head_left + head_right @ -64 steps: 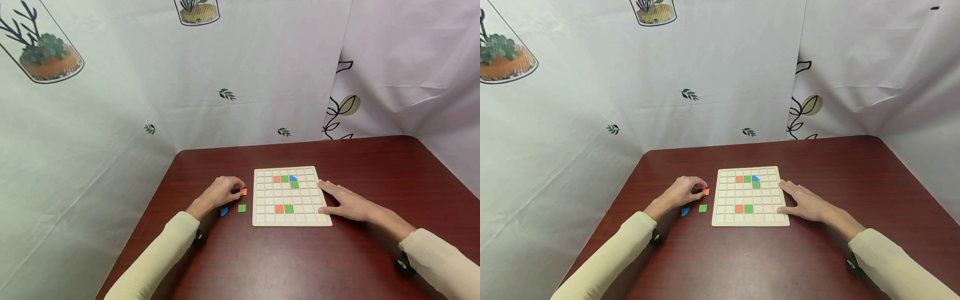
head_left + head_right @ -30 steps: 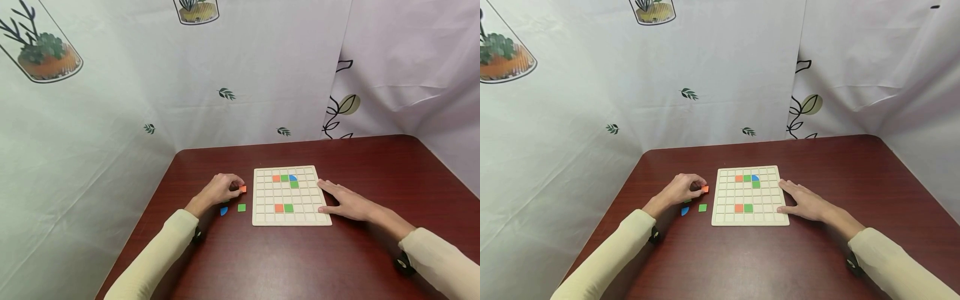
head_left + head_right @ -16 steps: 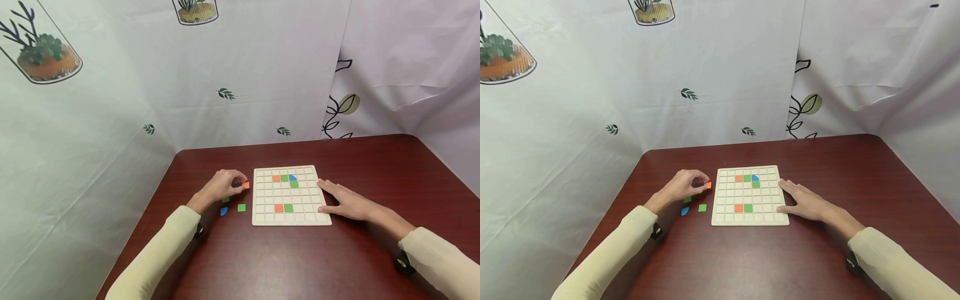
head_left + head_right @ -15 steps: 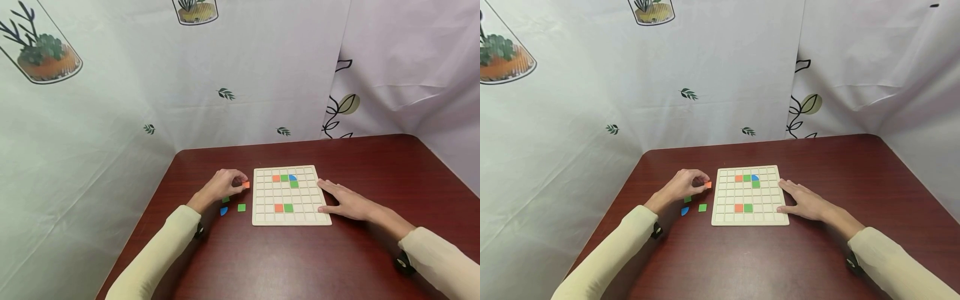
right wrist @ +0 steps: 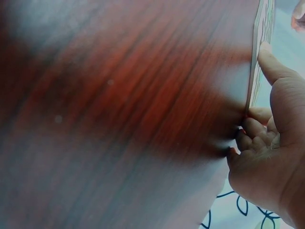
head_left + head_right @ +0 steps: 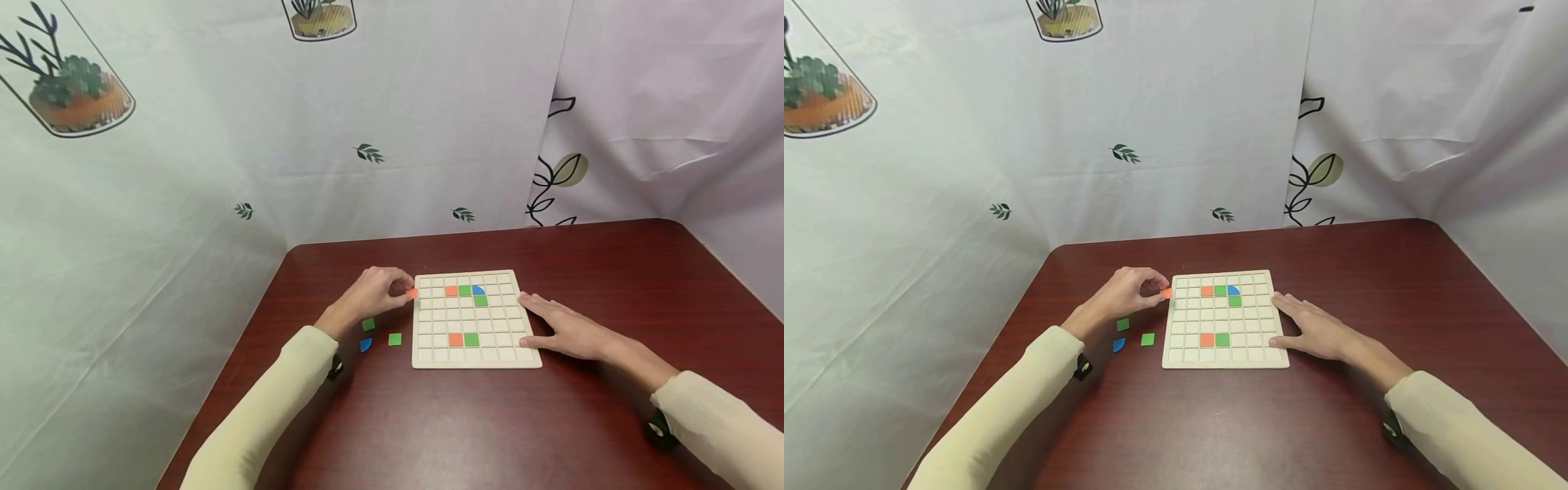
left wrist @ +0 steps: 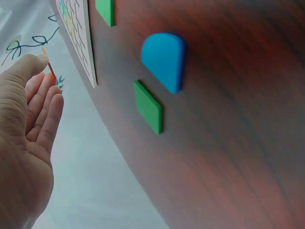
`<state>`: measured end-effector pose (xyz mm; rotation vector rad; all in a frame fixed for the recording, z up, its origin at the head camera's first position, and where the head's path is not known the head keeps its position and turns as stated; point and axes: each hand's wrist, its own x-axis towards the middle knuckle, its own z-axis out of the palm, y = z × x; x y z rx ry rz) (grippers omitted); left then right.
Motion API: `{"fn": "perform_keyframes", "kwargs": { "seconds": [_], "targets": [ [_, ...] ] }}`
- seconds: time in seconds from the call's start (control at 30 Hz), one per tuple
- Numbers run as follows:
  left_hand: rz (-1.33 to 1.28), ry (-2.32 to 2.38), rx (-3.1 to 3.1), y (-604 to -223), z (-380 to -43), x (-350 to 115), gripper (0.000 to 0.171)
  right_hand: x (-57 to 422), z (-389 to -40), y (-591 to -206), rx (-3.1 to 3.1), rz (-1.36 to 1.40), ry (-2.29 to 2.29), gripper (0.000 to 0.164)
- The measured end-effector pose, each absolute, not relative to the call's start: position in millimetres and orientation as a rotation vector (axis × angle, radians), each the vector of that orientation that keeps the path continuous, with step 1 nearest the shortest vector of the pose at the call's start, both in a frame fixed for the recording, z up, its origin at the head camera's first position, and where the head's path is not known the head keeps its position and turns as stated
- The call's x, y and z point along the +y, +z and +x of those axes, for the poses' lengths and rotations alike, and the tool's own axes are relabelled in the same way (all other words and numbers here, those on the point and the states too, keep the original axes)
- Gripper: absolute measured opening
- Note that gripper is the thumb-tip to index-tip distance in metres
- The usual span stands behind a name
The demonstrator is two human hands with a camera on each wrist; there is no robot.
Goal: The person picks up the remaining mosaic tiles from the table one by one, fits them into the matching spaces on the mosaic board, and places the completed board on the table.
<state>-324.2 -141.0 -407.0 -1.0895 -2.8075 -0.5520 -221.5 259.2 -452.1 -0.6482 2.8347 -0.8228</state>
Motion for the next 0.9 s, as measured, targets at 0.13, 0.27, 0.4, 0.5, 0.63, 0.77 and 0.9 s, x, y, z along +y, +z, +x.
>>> {"fn": "perform_keyframes", "kwargs": {
  "seconds": [0.13,0.27,0.4,0.5,0.63,0.77,0.9],
  "targets": [
    [-1.083,-0.555,-2.819,-404,-325,-133,0.024,259,-221,-452,2.836,-0.653,-0.821,0.103],
    [-1.102,-0.538,-2.809,-402,-328,-126,0.026,260,-221,-452,2.837,-0.658,-0.825,0.103],
    [-1.129,-0.517,-2.794,-400,-329,-118,0.026,260,-221,-452,2.837,-0.658,-0.828,0.104],
    [-1.141,-0.529,-2.795,-399,-329,-112,0.027,260,-221,-453,2.838,-0.650,-0.827,0.104],
    [-1.148,-0.556,-2.808,-399,-329,-105,0.030,260,-221,-452,2.839,-0.650,-0.833,0.103],
    [-1.157,-0.550,-2.804,-400,-330,-98,0.029,260,-221,-453,2.844,-0.653,-0.827,0.103],
    [-1.158,-0.561,-2.810,-400,-330,-91,0.029,259,-221,-452,2.841,-0.655,-0.826,0.104]
  ]
}}
